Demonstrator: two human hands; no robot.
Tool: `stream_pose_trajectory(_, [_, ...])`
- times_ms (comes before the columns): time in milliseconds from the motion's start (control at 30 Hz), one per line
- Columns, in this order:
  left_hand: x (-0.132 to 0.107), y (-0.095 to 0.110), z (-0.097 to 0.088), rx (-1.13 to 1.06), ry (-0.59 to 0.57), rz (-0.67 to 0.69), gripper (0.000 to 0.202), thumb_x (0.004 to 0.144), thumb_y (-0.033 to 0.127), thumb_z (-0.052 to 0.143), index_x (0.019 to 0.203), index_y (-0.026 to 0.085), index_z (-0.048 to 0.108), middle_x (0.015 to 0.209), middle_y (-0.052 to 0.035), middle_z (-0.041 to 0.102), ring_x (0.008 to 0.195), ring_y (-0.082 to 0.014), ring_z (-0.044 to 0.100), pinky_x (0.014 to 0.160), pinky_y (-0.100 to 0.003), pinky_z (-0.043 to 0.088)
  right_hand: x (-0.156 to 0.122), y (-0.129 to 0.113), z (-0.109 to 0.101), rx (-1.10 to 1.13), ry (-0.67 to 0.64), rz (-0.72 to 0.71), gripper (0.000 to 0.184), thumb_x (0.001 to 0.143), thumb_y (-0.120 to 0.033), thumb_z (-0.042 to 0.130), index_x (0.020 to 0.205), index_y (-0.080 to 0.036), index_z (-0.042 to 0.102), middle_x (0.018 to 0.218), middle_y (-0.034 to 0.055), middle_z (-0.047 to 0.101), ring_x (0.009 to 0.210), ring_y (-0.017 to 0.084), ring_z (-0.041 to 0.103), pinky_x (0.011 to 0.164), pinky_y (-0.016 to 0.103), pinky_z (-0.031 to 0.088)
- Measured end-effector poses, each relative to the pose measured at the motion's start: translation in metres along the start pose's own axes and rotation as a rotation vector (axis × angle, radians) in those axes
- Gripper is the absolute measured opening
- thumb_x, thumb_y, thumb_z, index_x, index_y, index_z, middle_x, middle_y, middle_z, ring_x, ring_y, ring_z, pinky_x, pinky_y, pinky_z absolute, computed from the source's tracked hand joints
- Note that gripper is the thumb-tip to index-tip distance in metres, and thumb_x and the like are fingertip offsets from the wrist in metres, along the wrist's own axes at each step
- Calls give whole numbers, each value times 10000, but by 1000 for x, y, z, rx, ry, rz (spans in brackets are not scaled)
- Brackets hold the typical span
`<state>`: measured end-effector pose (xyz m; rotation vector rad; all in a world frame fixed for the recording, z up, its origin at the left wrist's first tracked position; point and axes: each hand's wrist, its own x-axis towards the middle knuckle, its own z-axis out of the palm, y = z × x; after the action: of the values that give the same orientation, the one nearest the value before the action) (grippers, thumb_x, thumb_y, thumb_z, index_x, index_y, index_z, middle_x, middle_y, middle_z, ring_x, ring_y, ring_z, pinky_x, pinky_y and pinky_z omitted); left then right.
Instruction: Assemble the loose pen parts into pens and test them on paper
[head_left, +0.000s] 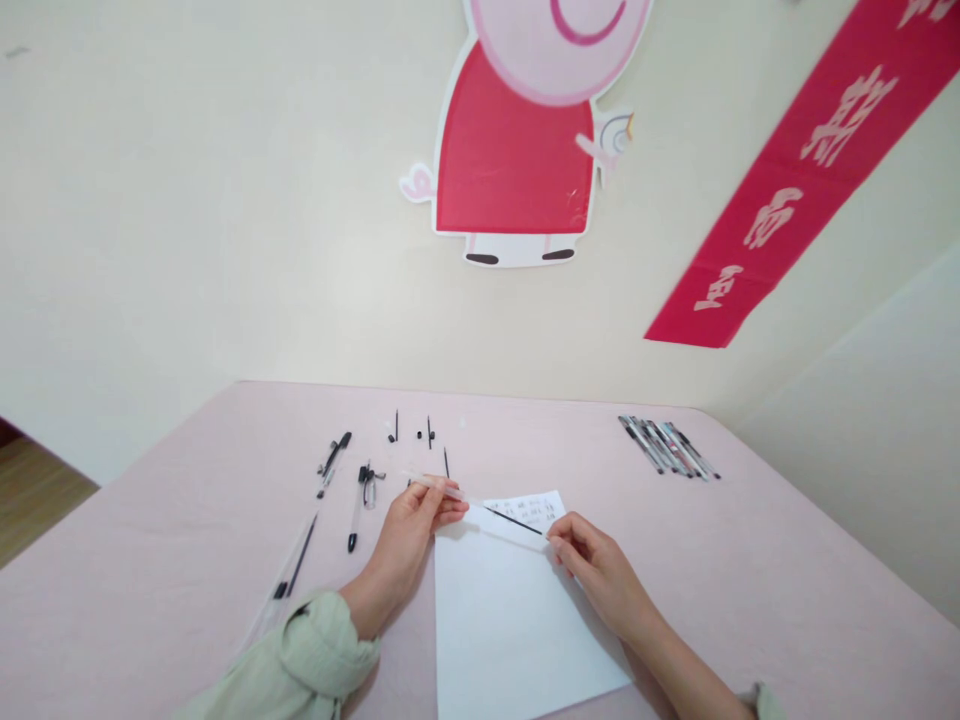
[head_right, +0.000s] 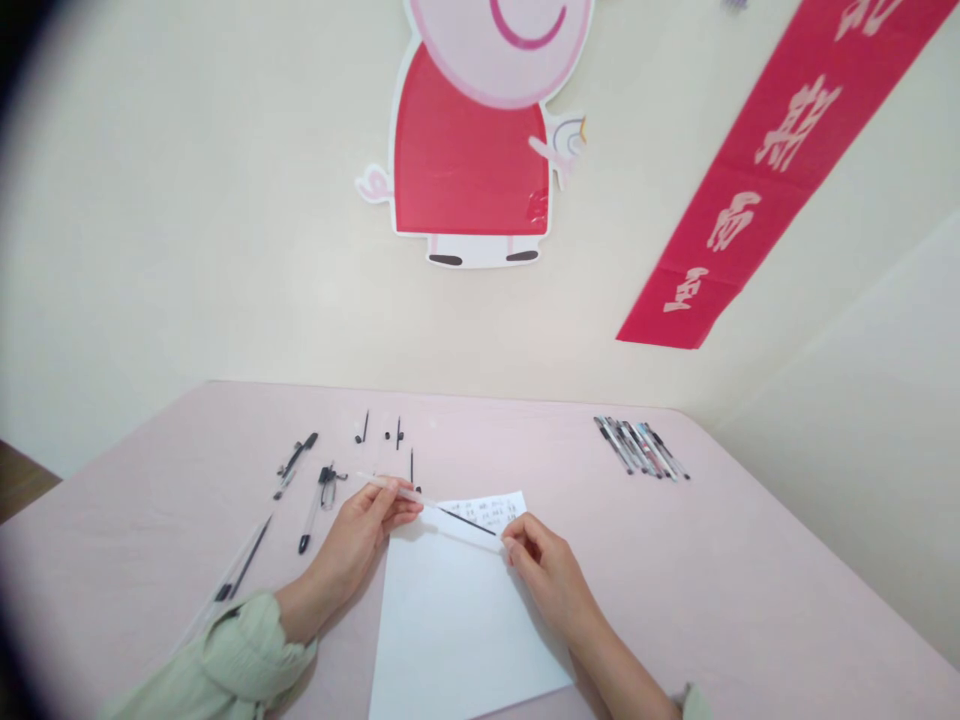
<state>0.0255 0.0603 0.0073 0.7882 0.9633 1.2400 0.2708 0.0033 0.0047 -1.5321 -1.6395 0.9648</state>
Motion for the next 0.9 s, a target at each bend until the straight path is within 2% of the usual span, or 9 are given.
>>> stream_pose_trajectory(267, [0, -2, -1, 28, -57, -32, 429, 713, 526, 729, 835, 119, 673, 770, -57, 703, 713, -147, 670, 728, -265, 542, 0, -3, 4, -2, -1, -8, 154, 880, -313, 480, 793, -206, 551, 672, -21, 526, 626, 148, 485, 612, 262, 375])
stream_pose_trajectory(433, [0, -4, -2, -3, -123, -81, 391, 765, 487, 707, 910, 125, 688, 847, -73, 717, 779, -149, 676, 761, -254, 533, 3, -10, 8, 25, -5, -14, 163, 881, -312, 468, 794, -200, 548, 656, -23, 518, 596, 137, 467, 580, 254, 369])
stream_pose_trajectory(633, [0, -5, -3, -84, -147, -112, 357, 772, 456, 716, 922, 131, 706, 942, -92, 724, 832, -157, 677, 827, -268, 524, 10, -15, 5, 17, 26, -15, 166, 865, -317, 476, 778, -199, 555, 640, -22, 511, 575, 132, 456, 541, 243, 358])
stream_pose_trajectory(800, [-2, -5, -1, -45, -154, -124, 336, 792, 439, 699, 916, 127, 718, 961, -105, 719, 840, -152, 669, 788, -238, 527, 12, -21, 5, -16, -15, -62, 165, 876, -319, 483, 803, -207, 579, 656, -24, 531, 581, 130, 475, 558, 240, 361])
stream_pose_trajectory(900, [-3, -4, 0, 16, -170, -122, 367, 774, 458, 707, 916, 119, 727, 916, -110, 723, 824, -165, 668, 781, -256, 531, 17, -28, 10, -49, -37, -88, 152, 879, -305, 489, 815, -210, 590, 651, -24, 548, 594, 135, 484, 571, 240, 353])
